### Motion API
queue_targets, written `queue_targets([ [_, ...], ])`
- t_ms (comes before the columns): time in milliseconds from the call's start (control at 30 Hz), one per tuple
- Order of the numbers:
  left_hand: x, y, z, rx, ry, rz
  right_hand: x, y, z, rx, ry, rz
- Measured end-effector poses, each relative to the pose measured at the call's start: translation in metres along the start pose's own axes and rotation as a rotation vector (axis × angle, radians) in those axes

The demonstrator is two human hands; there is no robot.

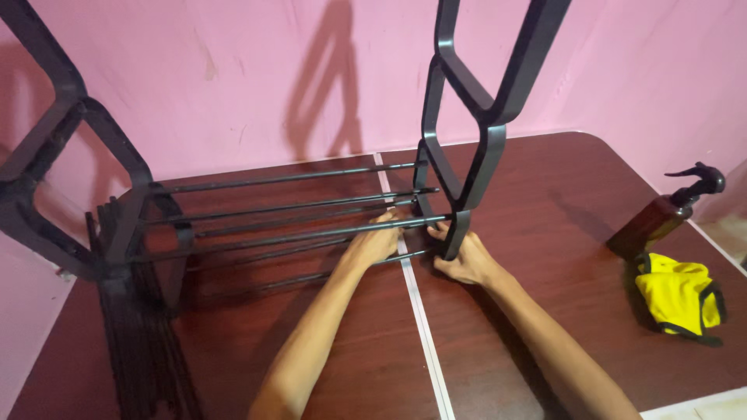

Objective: The person assembles a metal rack by inserting horizontal rods into slots on two vertical frames. They align and press each rod into place, then secure the second vertical frame to complete the structure.

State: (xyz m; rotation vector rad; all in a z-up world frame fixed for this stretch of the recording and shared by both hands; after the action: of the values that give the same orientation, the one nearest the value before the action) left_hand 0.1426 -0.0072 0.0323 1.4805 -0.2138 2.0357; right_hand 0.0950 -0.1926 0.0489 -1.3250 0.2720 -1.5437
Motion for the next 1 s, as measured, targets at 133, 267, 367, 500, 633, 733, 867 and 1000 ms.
queue_targets([
  [133,-0.016,-0.004,-0.004,0.047,-0.017,-0.134,-0.001,-0.007,-0.005,0.042,-0.011,-0.064],
  [267,-0.019,0.006,0.002,-0.141,0.056,0.18,-0.003,0.0,-0.008,-0.091,0.006,0.014],
  [367,-0.024,-0.007,0.0,0.079,-0.053,-0.1,-0.001,0.001,-0.008,-0.049,0.021,-0.011],
  [500,0.018,0.005,-0.017,0.033,0.131,-0.021,0.001,-0.004,-0.011,0.0,0.042,0.023],
  [633,0.062,0.006,-0.045,0.081,0.156,-0.04,0.001,-0.007,-0.009,-0.055,0.02,-0.007],
  [733,0.082,0.017,-0.066,0.074,0.165,-0.009,0.003,-0.005,-0.01,-0.114,-0.011,-0.05],
  [867,0.09,0.062,-0.082,-0.026,0.208,-0.019,0.022,-0.018,-0.018,-0.025,0.044,0.02],
  [1000,0.082,0.112,-0.095,-0.062,0.185,-0.034,0.04,-0.031,-0.031,-0.064,0.003,0.035],
])
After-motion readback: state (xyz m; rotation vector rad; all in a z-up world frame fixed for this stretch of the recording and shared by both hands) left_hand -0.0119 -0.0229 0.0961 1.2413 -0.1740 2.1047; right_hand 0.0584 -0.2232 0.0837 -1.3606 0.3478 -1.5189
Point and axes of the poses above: each hand's wrist, its own z-axis towards the middle knuckle, its own x-axis out of the back of the hand, y = z × x, the point moved 7 cm from there along z, towards the middle knuckle, and after that the axes turned 11 degrees about z, right-handed, at the moved point
